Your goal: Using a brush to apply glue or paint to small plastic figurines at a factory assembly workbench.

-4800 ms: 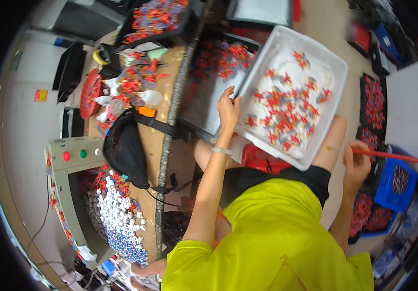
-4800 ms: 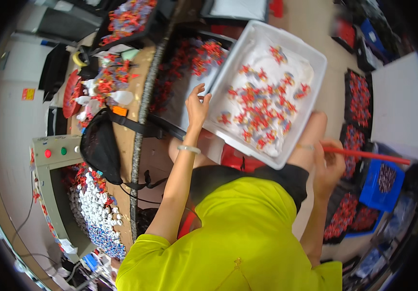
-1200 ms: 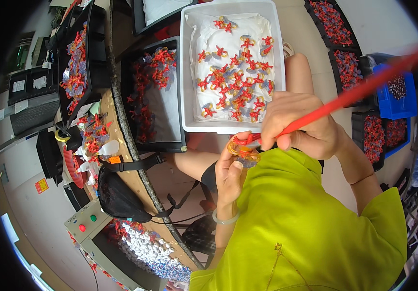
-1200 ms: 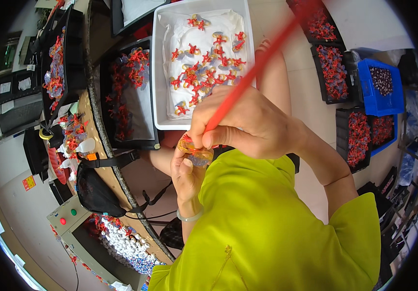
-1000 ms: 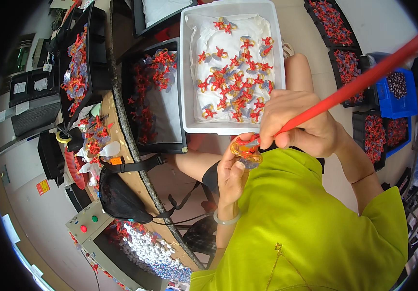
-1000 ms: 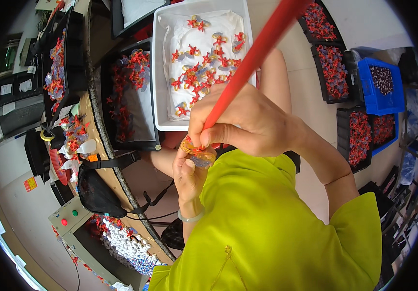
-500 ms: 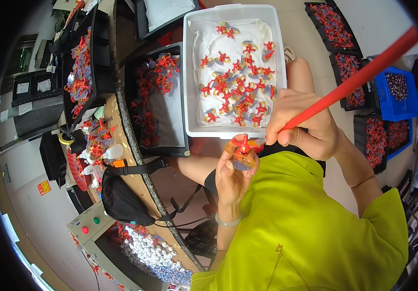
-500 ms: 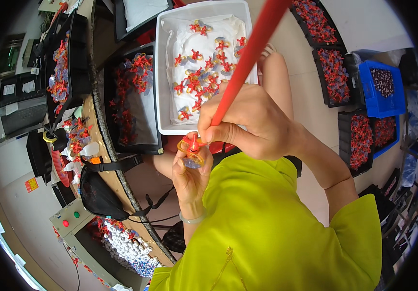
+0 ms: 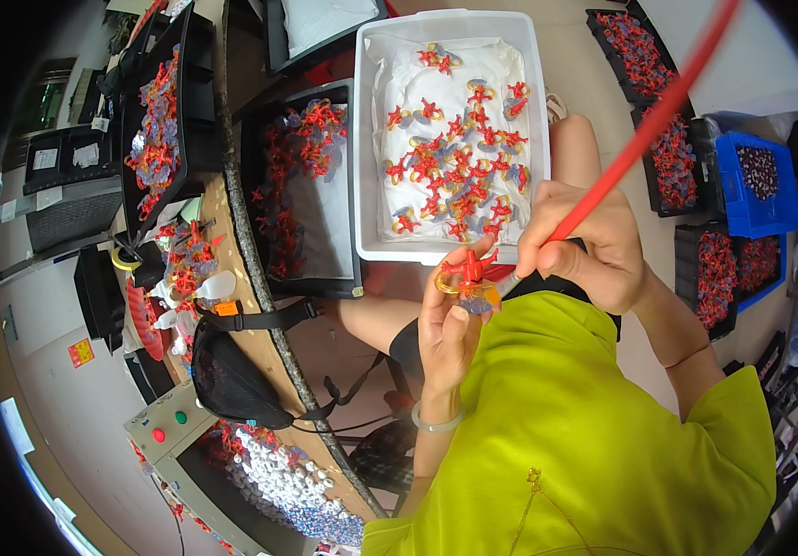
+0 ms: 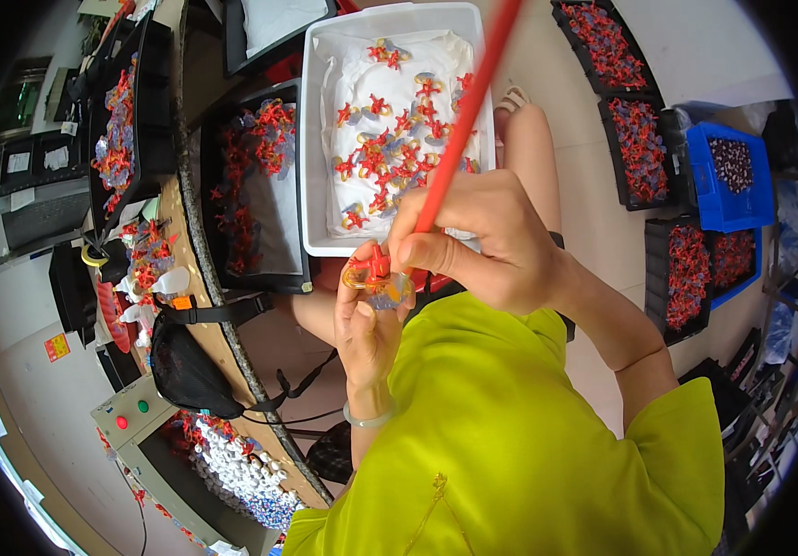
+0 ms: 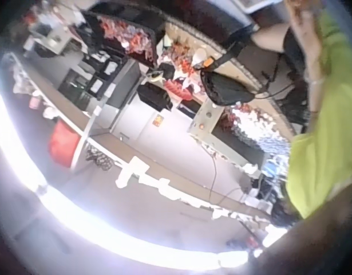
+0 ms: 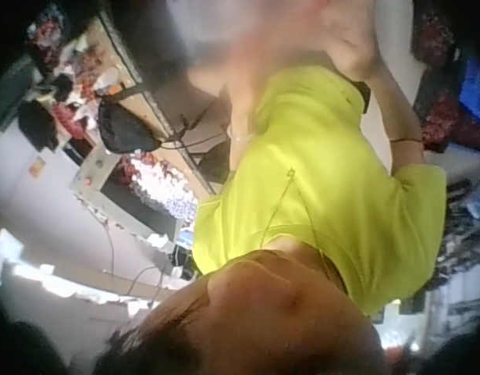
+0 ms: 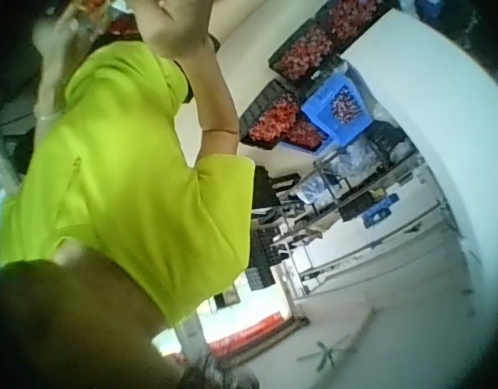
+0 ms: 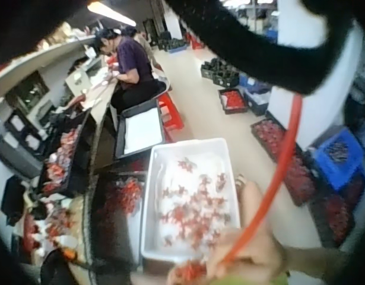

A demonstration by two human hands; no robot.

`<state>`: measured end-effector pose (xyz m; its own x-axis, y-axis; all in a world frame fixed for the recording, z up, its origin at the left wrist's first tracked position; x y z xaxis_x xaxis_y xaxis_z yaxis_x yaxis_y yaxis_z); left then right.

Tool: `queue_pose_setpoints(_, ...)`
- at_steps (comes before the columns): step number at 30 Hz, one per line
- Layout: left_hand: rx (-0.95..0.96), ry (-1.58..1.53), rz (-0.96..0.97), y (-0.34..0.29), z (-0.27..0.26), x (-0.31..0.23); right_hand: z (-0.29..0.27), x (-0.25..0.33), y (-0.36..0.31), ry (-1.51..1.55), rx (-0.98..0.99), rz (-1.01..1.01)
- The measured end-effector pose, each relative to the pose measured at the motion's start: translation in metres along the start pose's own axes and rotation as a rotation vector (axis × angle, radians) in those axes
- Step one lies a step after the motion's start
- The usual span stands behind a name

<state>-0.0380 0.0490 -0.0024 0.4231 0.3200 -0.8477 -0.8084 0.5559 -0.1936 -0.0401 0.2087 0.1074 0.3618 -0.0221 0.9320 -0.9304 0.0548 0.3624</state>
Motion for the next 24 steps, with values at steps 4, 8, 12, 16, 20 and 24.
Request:
queue_pose_setpoints(4, 0.031, 0.031, 0.023, 0.0, 0.0, 0.0, 0.004, -0.005, -0.001, 0.012, 0.021, 0.026)
queue_pose_setpoints(8, 0.066, -0.055, 0.005, -0.001, 0.002, -0.002, 0.002, -0.006, -0.001, 0.033, -0.01, 0.044)
queue_pose_setpoints(12, -0.006, -0.069, 0.002, -0.002, -0.003, 0.0, 0.002, -0.005, -0.006, 0.127, -0.151, 0.08)
queue_pose_setpoints(16, -0.03, -0.143, 0.032, 0.002, 0.0, -0.002, 0.014, 0.004, -0.017, -0.052, -0.098, -0.041)
queue_pose_setpoints(20, -0.056, -0.18, 0.013, 0.004, -0.001, 0.0, 0.025, 0.014, -0.029, -0.294, -0.192, -0.299)
queue_pose_setpoints(24, -0.064, -0.254, -0.004, 0.002, 0.004, -0.001, 0.023, 0.013, -0.031, -0.195, -0.258, -0.24)
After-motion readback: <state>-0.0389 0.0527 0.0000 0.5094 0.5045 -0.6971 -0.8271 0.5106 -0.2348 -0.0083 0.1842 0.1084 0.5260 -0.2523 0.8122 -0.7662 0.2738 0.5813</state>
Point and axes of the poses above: each hand's wrist, its own y-axis towards the middle knuckle, its own z-axis out of the palm, x = y × z, the point moved 8 cm from there along y, towards the middle knuckle, and after that the axes turned 9 degrees about y, right-handed, at the moved point
